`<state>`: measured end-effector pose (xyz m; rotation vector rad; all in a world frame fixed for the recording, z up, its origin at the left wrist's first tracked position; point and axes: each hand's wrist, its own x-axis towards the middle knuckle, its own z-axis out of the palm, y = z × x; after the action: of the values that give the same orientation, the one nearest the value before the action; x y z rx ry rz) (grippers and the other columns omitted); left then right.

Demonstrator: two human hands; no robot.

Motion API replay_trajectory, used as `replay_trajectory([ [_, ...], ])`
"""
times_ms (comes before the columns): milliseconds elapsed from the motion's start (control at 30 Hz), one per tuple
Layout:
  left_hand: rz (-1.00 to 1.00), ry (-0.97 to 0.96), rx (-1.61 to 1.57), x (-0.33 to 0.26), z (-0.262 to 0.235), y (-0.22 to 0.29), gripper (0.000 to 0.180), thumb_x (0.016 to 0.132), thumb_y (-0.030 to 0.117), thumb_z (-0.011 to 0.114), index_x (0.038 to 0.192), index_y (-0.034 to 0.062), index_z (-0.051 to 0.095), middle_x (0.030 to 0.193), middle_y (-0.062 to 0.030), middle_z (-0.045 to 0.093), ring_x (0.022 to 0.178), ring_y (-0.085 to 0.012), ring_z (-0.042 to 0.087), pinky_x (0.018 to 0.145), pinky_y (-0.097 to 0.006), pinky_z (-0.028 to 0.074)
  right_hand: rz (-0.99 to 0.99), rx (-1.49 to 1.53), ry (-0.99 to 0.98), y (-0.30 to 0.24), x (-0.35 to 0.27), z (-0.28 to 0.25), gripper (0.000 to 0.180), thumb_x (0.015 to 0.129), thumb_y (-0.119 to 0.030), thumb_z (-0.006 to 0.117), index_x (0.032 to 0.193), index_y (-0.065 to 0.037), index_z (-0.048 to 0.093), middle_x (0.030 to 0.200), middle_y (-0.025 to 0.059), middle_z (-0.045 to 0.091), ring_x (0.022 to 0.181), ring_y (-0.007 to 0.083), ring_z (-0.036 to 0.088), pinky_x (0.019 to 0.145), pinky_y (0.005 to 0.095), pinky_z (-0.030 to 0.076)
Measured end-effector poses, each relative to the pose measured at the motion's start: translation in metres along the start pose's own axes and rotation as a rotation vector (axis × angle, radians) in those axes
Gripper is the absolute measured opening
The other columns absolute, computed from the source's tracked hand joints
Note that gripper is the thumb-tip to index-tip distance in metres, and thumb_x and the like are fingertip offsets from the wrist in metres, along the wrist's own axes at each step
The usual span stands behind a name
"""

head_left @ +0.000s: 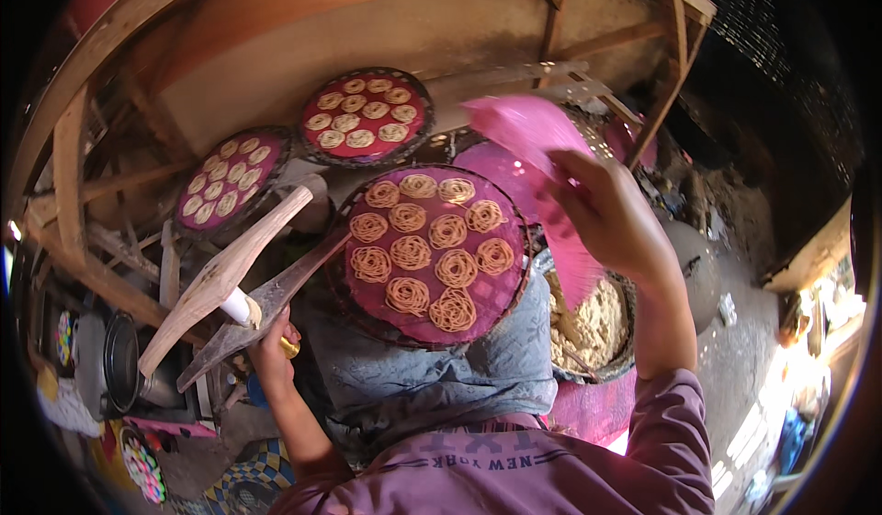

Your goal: The person scoops dough from a large pot and extrudes it through a handheld tool to form spiral noodles onto pink mats placed in woven trays. They repeatedly refill the tool and arrange the noodles in neat rows across multiple trays.

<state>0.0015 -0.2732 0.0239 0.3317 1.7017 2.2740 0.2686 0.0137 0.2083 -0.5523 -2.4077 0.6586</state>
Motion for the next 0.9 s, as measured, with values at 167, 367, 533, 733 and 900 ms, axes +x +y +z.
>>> replay_trajectory([
  [167,-0.024,0.15,-0.075,-0.005,-0.036,0.0,0.006,0.085,0.005,0.066,0.087,0.0032,0.06,0.059,0.0014,0.046,0.048,-0.0092,0.045,0.048,-0.025,0.039,-0.048,0.416,0.129,-0.005,0.073,0.01,0.023,0.093,-0.006,0.056,0.112,0.002,0.065,0.074,0.0041,0.067,0.054,0.0063,0.056,0.049,0.0231,0.047],
  [367,0.003,0.241,-0.046,-0.016,-0.066,0.002,0.007,0.084,0.005,0.067,0.086,0.0023,0.062,0.057,0.0018,0.046,0.048,-0.0096,0.045,0.048,-0.026,0.04,0.134,0.471,0.411,0.089,0.107,0.041,0.028,0.09,-0.026,0.069,0.1,0.0,0.072,0.061,-0.0083,0.051,0.05,0.0018,0.039,0.044,0.0208,0.028],
  [533,-0.038,0.264,-0.049,-0.013,-0.071,-0.002,0.007,0.083,0.004,0.068,0.086,0.002,0.062,0.057,0.0003,0.049,0.048,-0.0099,0.047,0.048,-0.027,0.04,0.337,0.632,0.185,0.168,0.069,0.123,0.022,0.093,-0.019,0.065,0.106,-0.002,0.07,0.076,-0.0048,0.063,0.059,0.0019,0.047,0.052,0.019,0.036],
  [733,-0.042,0.211,0.002,-0.01,-0.066,-0.007,0.007,0.082,0.003,0.068,0.085,0.0008,0.062,0.059,-0.0015,0.052,0.048,-0.0112,0.048,0.048,-0.026,0.041,0.346,0.549,0.033,0.21,0.041,0.18,0.024,0.094,-0.018,0.063,0.107,0.002,0.068,0.086,-0.001,0.067,0.072,0.0076,0.056,0.067,0.0245,0.047],
  [900,-0.033,0.174,0.035,-0.011,-0.062,-0.012,0.007,0.081,-0.001,0.068,0.085,0.0001,0.062,0.061,-0.0023,0.054,0.048,-0.0114,0.049,0.048,-0.026,0.042,0.291,0.247,-0.064,0.229,0.041,0.181,0.026,0.093,-0.018,0.062,0.111,0.002,0.065,0.088,0.0047,0.069,0.074,0.0072,0.057,0.065,0.027,0.047],
])
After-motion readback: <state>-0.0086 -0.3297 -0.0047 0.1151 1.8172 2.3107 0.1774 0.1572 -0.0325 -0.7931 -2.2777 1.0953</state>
